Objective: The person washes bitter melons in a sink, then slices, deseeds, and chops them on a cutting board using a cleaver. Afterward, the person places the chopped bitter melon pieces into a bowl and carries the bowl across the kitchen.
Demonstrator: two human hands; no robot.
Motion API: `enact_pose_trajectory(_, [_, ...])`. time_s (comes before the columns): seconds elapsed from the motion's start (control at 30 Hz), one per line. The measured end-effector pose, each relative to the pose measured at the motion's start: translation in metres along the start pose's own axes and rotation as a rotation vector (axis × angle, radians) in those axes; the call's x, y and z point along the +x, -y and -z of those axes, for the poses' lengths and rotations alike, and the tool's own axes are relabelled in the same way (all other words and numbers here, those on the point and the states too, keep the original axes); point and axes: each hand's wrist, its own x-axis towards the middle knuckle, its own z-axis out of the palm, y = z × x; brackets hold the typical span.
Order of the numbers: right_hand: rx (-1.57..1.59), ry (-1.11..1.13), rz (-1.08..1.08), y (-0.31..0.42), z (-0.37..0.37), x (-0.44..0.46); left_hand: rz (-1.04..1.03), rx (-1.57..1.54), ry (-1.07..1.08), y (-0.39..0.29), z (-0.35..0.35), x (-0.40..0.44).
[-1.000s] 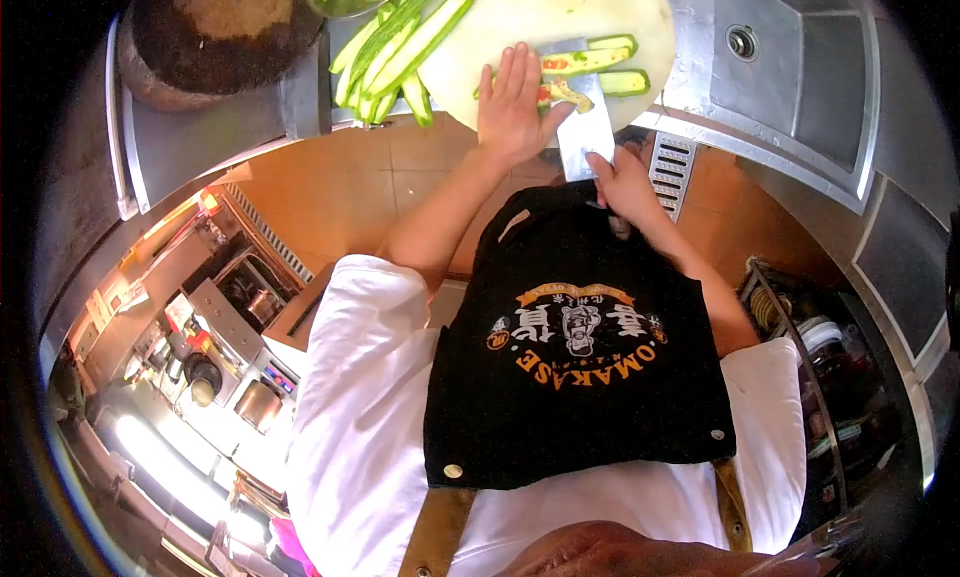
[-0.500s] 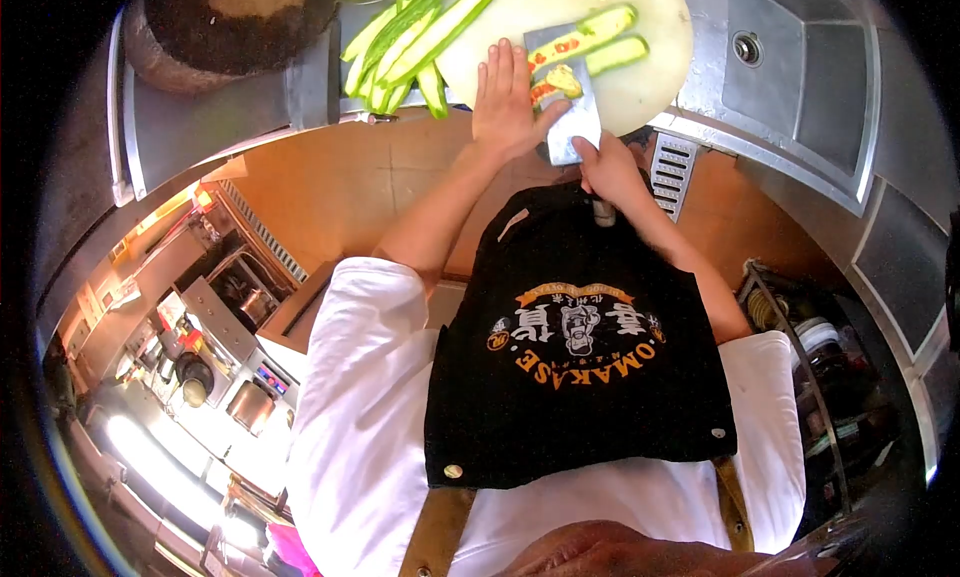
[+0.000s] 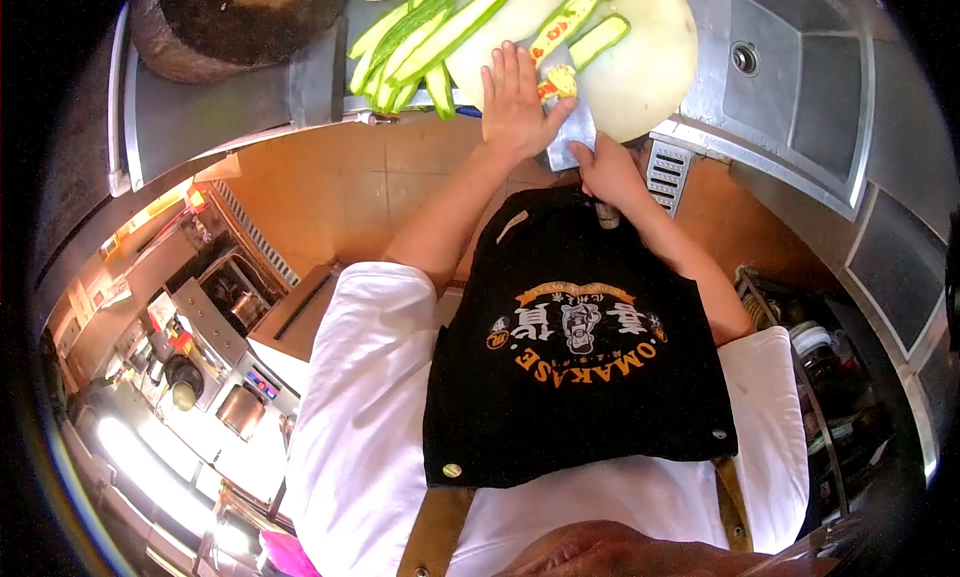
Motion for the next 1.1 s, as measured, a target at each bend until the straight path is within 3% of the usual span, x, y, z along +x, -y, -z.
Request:
enact_pose_trajectory(0.07, [-0.131, -0.123, 0.231, -0.018, -0.01, 0.019, 0.013, -0.011, -0.002, -0.001, -0.001, 0.0])
enact_pose_trajectory(0.17, [-0.289, -0.205, 0.304, -0.017, -0.022, 0.037, 0.046, -0.022, 0.011, -0.001, -0.001, 0.0])
enact_pose_trajectory(0.47, [-0.329, -0.118, 0.158, 0.017, -0.034, 0.028, 0.13, -0.036, 0.032, -0.004, -0.002, 0.001])
enact_pose_trajectory(0.57, [-0.277, -0.192, 0.328, 0.017, -0.033, 0.022, 0.179, -0.081, 0.021, -0.004, -0.001, -0.001])
enact_pose_trajectory(0.7, [-0.336, -0.122, 0.349, 0.035, -0.015, 0.01, 0.169, -0.111, -0.162, -0.01, 0.037, 0.014])
enact_pose_trajectory(0.8, [-0.292, -0.223, 0.568, 0.09, 0.005, -0.002, 0.101, -0.068, -0.403, -0.012, 0.102, 0.047])
enact_pose_trajectory(0.83, [-0.283, -0.239, 0.639, 0.106, 0.013, 0.004, 0.075, -0.033, -0.468, -0.005, 0.119, 0.063])
enact_pose_trajectory(0.9, [-0.22, -0.113, 0.585, 0.136, 0.031, 0.013, 0.052, 0.029, -0.559, 0.019, 0.145, 0.097])
enact_pose_trajectory(0.97, [-0.18, -0.001, 0.524, 0.146, 0.051, 0.01, 0.198, 0.139, -0.482, 0.066, 0.153, 0.136])
enact_pose_trajectory(1.03, [-0.143, 0.12, 0.461, 0.135, 0.061, 0.007, 0.344, 0.25, -0.406, 0.125, 0.134, 0.158])
enact_pose_trajectory(1.1, [-0.031, 0.154, 0.462, 0.099, 0.078, -0.003, 0.372, 0.396, -0.517, 0.148, 0.108, 0.151])
